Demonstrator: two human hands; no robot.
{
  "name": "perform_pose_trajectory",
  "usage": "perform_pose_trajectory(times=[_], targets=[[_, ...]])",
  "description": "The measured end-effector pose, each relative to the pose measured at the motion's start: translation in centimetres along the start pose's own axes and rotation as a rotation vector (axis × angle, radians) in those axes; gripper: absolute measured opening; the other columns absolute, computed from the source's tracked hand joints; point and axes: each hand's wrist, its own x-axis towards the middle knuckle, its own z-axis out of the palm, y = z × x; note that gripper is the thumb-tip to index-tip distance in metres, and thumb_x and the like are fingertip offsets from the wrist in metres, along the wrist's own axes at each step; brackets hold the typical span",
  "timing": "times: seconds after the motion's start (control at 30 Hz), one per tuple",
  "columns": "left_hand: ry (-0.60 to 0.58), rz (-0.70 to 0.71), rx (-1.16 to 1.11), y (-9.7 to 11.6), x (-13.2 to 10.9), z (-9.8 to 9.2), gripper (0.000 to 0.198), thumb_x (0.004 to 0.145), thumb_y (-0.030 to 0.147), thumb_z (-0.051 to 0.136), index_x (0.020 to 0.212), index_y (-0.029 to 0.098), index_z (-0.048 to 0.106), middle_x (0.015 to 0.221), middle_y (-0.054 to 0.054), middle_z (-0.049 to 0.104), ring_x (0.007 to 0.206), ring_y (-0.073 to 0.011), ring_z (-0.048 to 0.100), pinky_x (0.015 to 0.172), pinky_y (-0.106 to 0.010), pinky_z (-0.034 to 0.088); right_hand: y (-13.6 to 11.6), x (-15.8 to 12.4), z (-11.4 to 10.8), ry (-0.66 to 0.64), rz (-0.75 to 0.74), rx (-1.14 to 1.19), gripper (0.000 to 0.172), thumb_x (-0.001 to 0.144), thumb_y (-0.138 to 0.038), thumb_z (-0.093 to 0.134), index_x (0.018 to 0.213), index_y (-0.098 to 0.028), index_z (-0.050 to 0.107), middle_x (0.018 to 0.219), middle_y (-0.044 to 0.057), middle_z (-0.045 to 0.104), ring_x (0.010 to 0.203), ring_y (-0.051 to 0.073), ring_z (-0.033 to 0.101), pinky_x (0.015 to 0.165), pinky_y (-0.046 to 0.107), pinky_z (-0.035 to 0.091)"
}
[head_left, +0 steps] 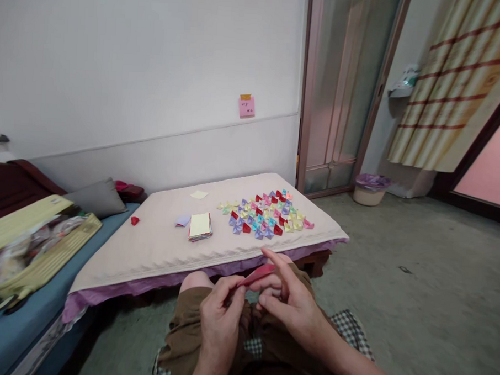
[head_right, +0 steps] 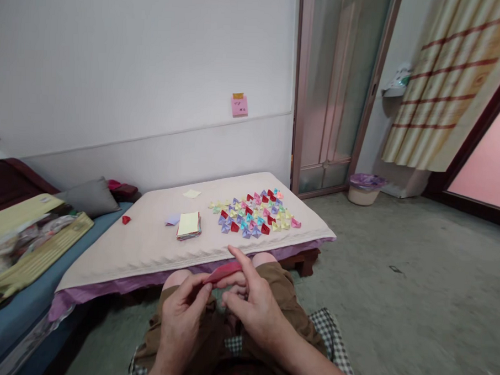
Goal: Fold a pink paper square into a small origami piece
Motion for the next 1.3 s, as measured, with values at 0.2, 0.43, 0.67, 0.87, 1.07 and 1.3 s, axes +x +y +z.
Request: perform_pose_trajectory(times=[0.2,0.43,0.67,0.87,1.07,1.3], targets=[[0.002,0.22,0.084,0.2,-0.2,-0.6,0.02,0.077,0.011,0.054,0.085,0.022,0.068,0.102,-0.006,0.066,0.097,-0.0197,0.06,0.085,-0.031,0.046,-0.2,-0.1,-1.3,-0.02,-0.065,-0.088,0.027,0.076,-0.016,0.058,0.102,-0.024,0.057,0.071,-0.002,0.062,0.065,0.014,0.059,0.063,0.024,0.046],[0.01,0.396,0.179,0.3,-1.1,-0.8,0.025,0.076,0.006,0.05,0.087,0.022,0.066,0.11,-0.009,0.063,0.102,-0.0211,0.059,0.087,-0.035,0.047,-1.0,-0.8,-1.3,0.063,-0.111,-0.225,0.004,0.071,-0.024,0.065,0.075,-0.022,0.065,0.068,0.0,0.061,0.063,0.016,0.058,0.055,0.024,0.046],[0.012,0.377,0.244,0.5,-1.4,-0.5,0.017,0.072,0.013,0.06,0.084,0.021,0.067,0.111,-0.01,0.063,0.102,-0.0245,0.059,0.087,-0.038,0.047,-0.1,-0.1,-1.1,0.117,-0.113,-0.193,0.011,0.072,-0.029,0.065,0.067,-0.019,0.066,0.062,0.0,0.06,0.06,0.015,0.054,0.056,0.024,0.044],[0.11,0.23,0.186,0.2,-1.4,0.4,0.009,0.073,0.017,0.062,0.078,0.021,0.068,0.102,-0.009,0.067,0.094,-0.0228,0.062,0.081,-0.034,0.049,1.6,0.2,-0.5,0.23,-0.031,-0.087,0.019,0.073,-0.033,0.065,0.068,-0.017,0.056,0.059,-0.001,0.059,0.055,0.013,0.056,0.053,0.023,0.044],[0.158,0.037,-0.039,-0.6,-1.7,1.4,0.026,0.073,0.022,0.063,0.099,0.02,0.063,0.12,-0.012,0.056,0.101,-0.0224,0.059,0.077,-0.03,0.053,2.3,0.4,0.2,0.285,0.022,-0.04,0.017,0.071,-0.028,0.066,0.076,-0.019,0.053,0.053,-0.004,0.058,0.049,0.013,0.056,0.049,0.023,0.045],[0.132,-0.214,-0.417,-0.8,-1.5,2.2,0.057,0.07,0.023,0.065,0.123,0.019,0.043,0.104,-0.011,0.062,0.084,-0.0195,0.067,0.069,-0.029,0.055,2.1,0.5,0.4,0.301,0.016,-0.029,0.039,0.069,-0.018,0.063,0.107,-0.021,0.052,0.069,-0.003,0.062,0.045,0.011,0.055,0.043,0.022,0.046]])
